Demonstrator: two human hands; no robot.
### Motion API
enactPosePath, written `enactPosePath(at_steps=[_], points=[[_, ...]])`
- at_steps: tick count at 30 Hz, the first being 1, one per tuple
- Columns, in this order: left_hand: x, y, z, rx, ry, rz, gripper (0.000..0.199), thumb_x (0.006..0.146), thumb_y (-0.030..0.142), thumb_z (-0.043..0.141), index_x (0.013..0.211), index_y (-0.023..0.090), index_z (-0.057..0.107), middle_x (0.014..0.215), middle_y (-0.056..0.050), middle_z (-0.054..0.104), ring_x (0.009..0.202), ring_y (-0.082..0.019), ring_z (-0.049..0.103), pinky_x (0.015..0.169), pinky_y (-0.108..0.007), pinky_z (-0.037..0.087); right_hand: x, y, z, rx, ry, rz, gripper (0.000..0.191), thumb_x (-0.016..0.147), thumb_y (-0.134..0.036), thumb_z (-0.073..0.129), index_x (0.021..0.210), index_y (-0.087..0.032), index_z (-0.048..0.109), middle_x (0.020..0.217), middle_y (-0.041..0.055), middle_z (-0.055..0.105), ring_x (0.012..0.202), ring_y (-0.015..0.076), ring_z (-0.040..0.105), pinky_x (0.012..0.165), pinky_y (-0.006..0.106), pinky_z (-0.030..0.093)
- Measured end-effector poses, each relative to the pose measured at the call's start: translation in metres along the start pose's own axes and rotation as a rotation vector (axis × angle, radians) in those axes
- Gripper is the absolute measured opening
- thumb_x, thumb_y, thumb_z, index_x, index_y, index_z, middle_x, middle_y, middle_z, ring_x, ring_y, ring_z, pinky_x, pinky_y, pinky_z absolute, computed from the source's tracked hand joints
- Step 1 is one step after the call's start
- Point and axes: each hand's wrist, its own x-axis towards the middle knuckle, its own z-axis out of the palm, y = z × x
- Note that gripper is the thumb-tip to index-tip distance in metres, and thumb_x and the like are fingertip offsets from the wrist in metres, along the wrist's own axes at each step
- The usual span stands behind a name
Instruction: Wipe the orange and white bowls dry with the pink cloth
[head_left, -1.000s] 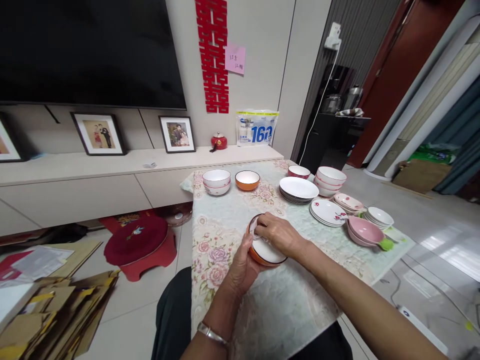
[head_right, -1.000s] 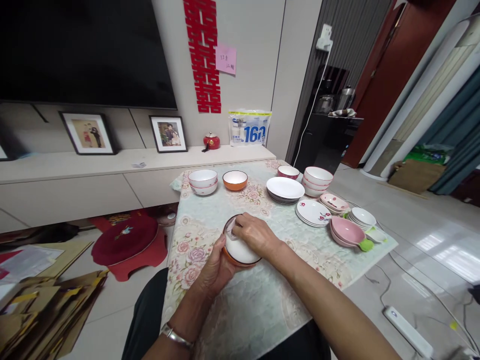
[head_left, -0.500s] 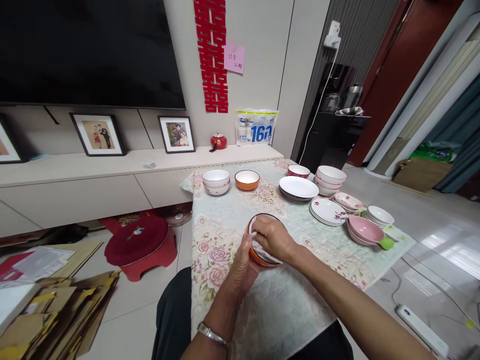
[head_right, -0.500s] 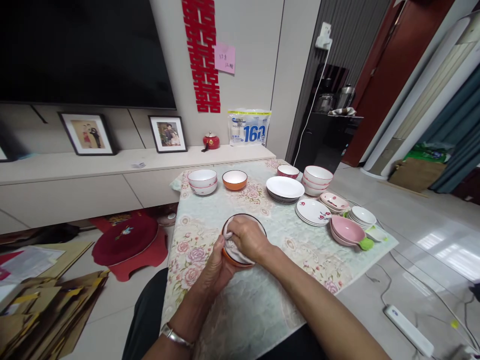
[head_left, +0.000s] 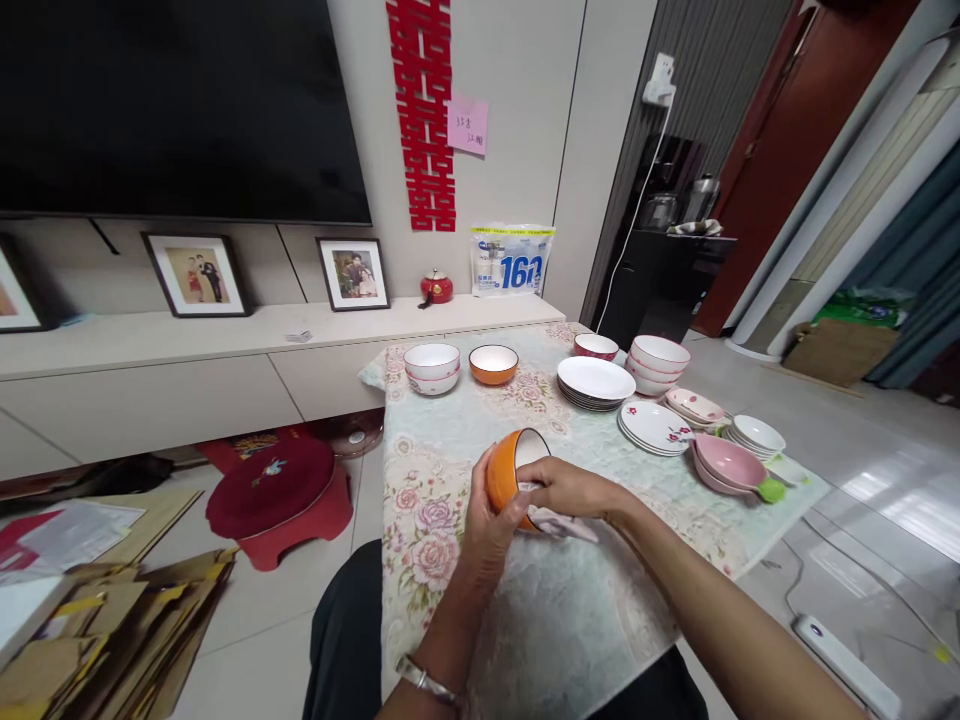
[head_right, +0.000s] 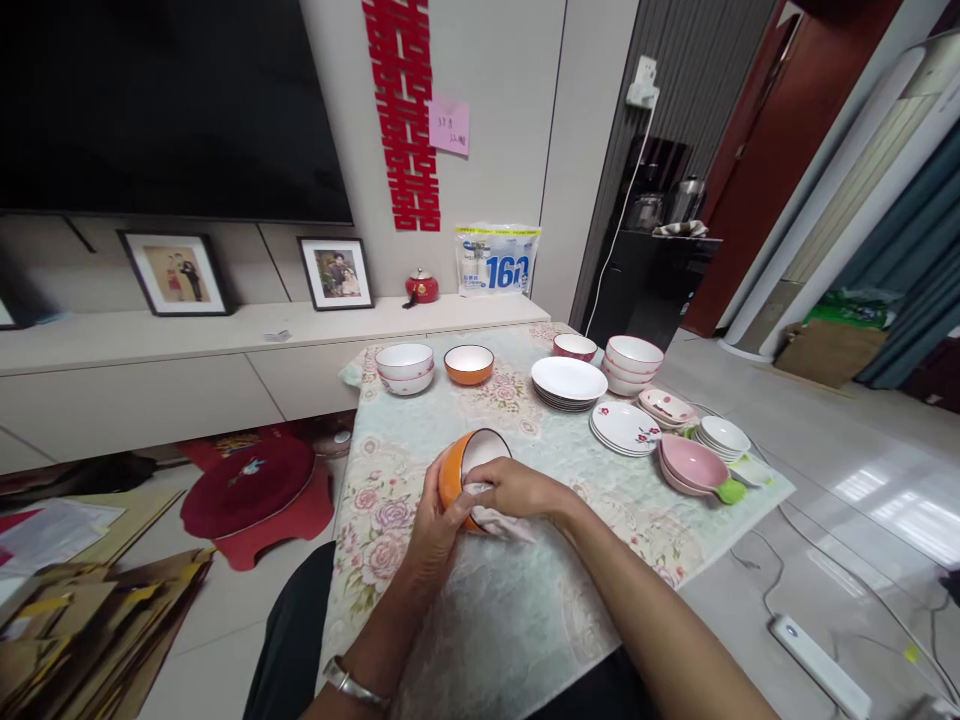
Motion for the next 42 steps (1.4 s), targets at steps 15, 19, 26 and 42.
enactPosePath(at_steps=[15, 19, 26, 42], points=[[0.005, 0.024, 0.004, -0.523, 0.217, -0.204, 0.065, 0.084, 0.048, 0.067, 0.142, 0.028, 0.044, 0.144, -0.015, 0.052, 0.12, -0.036, 0.059, 0.087, -0.054, 0.056, -0.036, -0.001, -0.028, -0.769, 0.277, 0.306, 0.02, 0.085, -0.012, 0.053, 0.096, -0.017, 0.069, 0.098, 0.0109, 0.068, 0.092, 0.0237, 0.06, 0.074, 0.03, 0.038], [0.006, 0.026, 0.004, -0.584, 0.236, -0.265, 0.062, 0.087, 0.051, 0.062, 0.142, 0.026, 0.047, 0.138, -0.017, 0.057, 0.113, -0.036, 0.064, 0.086, -0.056, 0.056, -0.035, -0.022, -0.018, -0.823, 0.45, 0.135, 0.025, 0.09, -0.011, 0.052, 0.11, -0.015, 0.066, 0.112, 0.0149, 0.066, 0.106, 0.0263, 0.058, 0.083, 0.034, 0.041], [0.005, 0.021, 0.006, -0.671, 0.118, -0.299, 0.06, 0.09, 0.048, 0.059, 0.143, 0.021, 0.049, 0.138, -0.016, 0.06, 0.124, -0.034, 0.058, 0.095, -0.046, 0.054, -0.019, -0.041, 0.01, -0.804, 0.258, -0.209, 0.013, 0.091, -0.012, 0.054, 0.095, -0.018, 0.065, 0.094, 0.0055, 0.069, 0.092, 0.0193, 0.06, 0.088, 0.034, 0.036], [0.013, 0.0, 0.006, -0.446, 0.181, -0.562, 0.075, 0.078, 0.039, 0.073, 0.143, 0.023, 0.04, 0.137, -0.02, 0.055, 0.098, -0.032, 0.069, 0.083, -0.046, 0.055, 0.009, -0.014, -0.095, -1.065, 0.645, 0.011, 0.017, 0.091, -0.01, 0.049, 0.093, -0.016, 0.065, 0.086, 0.0067, 0.072, 0.082, 0.02, 0.063, 0.088, 0.035, 0.031]])
